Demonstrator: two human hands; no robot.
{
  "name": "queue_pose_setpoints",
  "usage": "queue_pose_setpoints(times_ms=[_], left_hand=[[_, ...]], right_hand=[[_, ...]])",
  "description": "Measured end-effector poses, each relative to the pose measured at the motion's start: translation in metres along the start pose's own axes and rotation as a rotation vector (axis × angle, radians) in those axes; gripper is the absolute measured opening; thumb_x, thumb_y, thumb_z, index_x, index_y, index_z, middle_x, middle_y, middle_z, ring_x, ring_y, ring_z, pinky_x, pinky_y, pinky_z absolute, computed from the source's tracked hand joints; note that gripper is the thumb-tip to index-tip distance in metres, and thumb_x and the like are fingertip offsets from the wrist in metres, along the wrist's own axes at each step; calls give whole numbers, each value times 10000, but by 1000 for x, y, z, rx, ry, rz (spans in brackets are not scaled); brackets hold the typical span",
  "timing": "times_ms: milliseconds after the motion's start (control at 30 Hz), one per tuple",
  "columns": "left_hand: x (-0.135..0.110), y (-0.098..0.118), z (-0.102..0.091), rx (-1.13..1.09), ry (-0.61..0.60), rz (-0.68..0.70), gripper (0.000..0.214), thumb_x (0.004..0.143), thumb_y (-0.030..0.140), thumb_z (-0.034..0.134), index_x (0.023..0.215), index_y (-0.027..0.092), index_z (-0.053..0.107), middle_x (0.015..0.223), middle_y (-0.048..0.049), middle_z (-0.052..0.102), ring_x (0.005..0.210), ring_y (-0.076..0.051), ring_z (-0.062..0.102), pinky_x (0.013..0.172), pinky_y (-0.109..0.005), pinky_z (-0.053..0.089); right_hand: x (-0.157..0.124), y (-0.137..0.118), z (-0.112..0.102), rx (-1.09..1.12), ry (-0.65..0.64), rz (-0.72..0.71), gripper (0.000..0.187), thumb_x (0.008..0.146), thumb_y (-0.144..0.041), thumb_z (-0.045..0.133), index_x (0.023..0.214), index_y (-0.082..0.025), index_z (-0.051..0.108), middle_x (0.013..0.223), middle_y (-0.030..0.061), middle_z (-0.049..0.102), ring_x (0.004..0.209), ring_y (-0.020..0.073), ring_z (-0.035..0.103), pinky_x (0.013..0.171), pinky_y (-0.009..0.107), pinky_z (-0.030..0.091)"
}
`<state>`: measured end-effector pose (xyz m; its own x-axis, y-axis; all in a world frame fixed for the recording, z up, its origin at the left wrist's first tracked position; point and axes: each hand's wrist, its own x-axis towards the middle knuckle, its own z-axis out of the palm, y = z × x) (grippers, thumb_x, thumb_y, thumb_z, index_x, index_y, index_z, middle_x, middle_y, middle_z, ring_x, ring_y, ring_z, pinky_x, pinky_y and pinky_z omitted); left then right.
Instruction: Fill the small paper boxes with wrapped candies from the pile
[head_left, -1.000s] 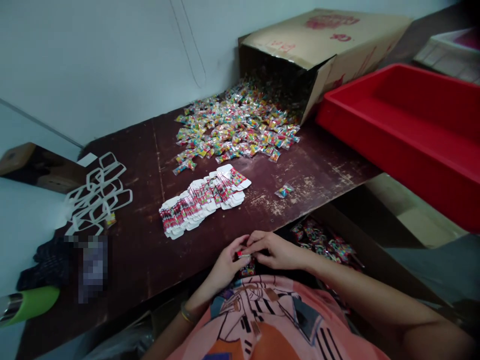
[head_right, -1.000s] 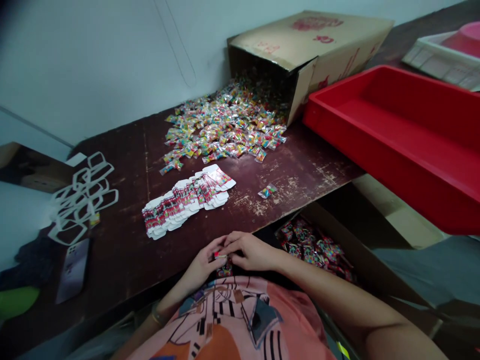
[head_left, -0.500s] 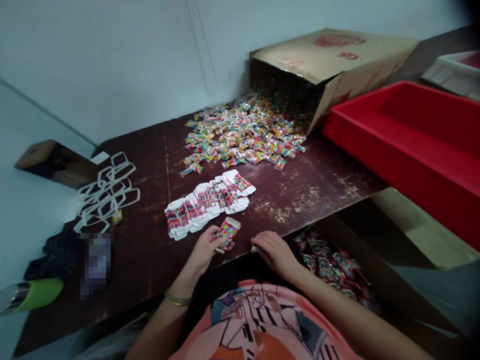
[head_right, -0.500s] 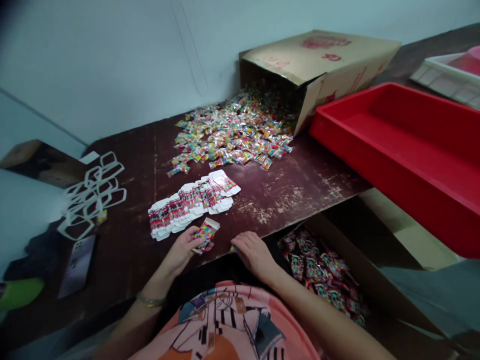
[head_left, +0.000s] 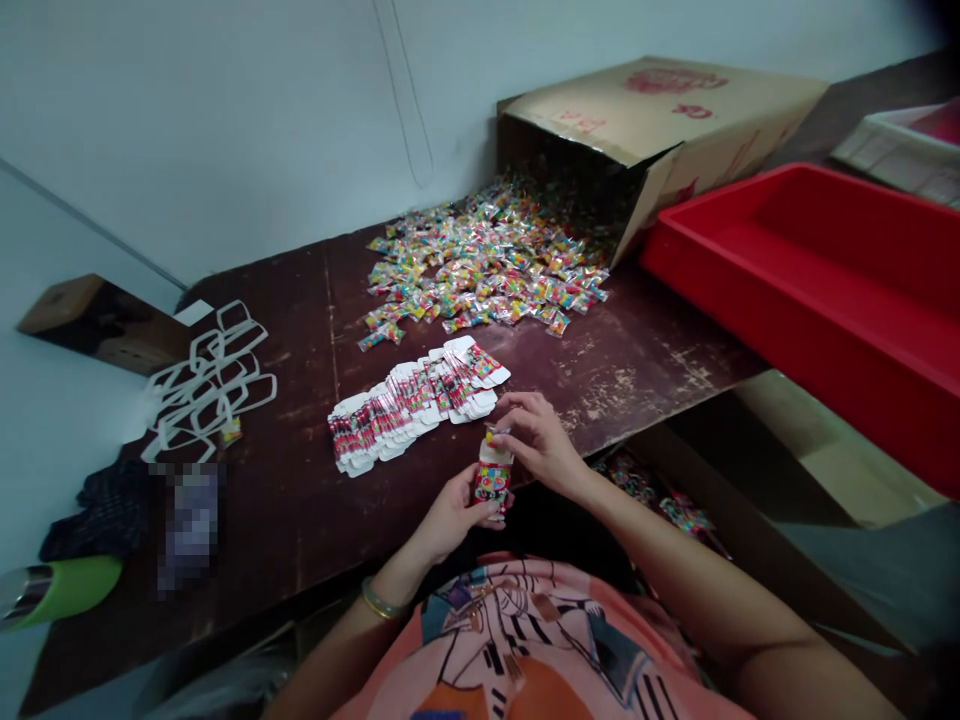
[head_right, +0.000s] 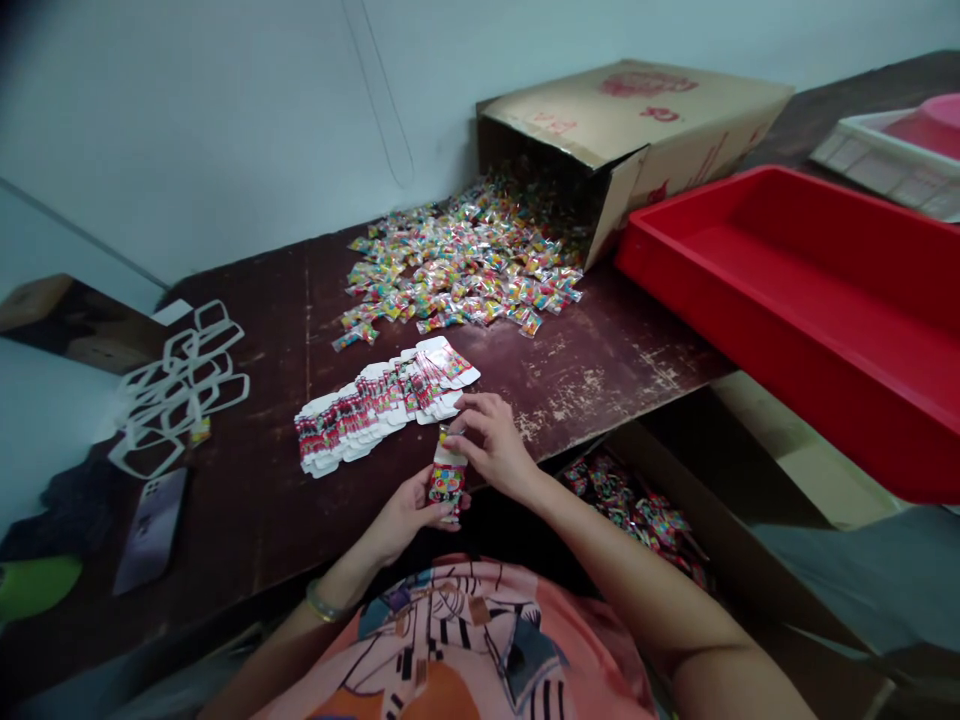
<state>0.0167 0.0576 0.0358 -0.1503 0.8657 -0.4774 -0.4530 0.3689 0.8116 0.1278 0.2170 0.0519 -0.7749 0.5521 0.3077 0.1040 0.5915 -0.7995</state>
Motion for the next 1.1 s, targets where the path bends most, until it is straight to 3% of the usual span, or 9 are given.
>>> queue_pose_setpoints(times_ms=[167,300,400,467,567,700,900,1033,1100], left_hand=[[4,-3,3,-56,76,81,598,700,211,724,1245,187,479,1017,-79,648,841,-207,634,579,-277,571],[5,-2,-2,-50,112,34,526,832,489,554,1200,113,545,912,-115,665,771,-206,626,532,-268,544],[6,1,-3,-23,102,12,603,868,591,401,1103,78,615,854,-127,665,747,-207,613,512,-262,523],[7,3,-2,71,70,30,510,845,529,490,1082,101,634,856,-104,664,765,-199,600,527,-245,514],[8,7,0,211,70,64,387,791,421,587,1042,136,660,882,-74,657,775,-182,580,538,-216,492],[10,12,2,162,131,38,347,818,384,515,1013,137,661,872,-76,654,754,-178,578,556,-236,495],[5,12,-2,19,-101,84,420,807,355,595,1182,168,594,1021,-92,647,911,-226,579,634,-271,520],[3,5,0,-6,-56,70,449,812,335,639,1228,189,550,970,-80,631,821,-198,587,538,-229,518],[4,1,5,-36,-53,41,450,838,361,606,1251,198,533,992,-86,626,823,-202,594,533,-243,530]], right_hand=[[-14,-7,3,0,-156,-80,194,922,-299,508,971,-256,691,1281,63,525,1230,258,409,1063,487,261],[-30,2,16,554,-14,328,281,897,-355,517,1143,-238,586,1089,70,583,852,170,608,748,313,515],[-35,9,25,948,-192,607,338,781,-341,654,1083,-210,578,894,16,612,589,93,558,572,240,509],[-34,8,27,993,-255,651,331,738,-303,683,1040,-194,601,864,6,617,577,86,558,563,235,513],[-33,-3,21,720,-230,456,202,780,-271,645,956,-179,678,903,35,626,722,130,611,664,271,533],[-31,-17,8,374,-247,92,263,908,-277,529,1119,-223,677,1130,79,623,1053,189,586,938,349,464],[-27,-8,6,345,-190,100,235,914,-336,542,1033,-223,710,984,63,702,890,177,647,806,317,519],[-36,-4,20,214,-142,-62,296,915,-284,540,1192,-249,638,1134,80,672,1034,213,588,903,391,467],[-42,-5,18,226,-93,-21,313,917,-272,533,1218,-258,620,1128,79,676,995,207,596,866,379,484]])
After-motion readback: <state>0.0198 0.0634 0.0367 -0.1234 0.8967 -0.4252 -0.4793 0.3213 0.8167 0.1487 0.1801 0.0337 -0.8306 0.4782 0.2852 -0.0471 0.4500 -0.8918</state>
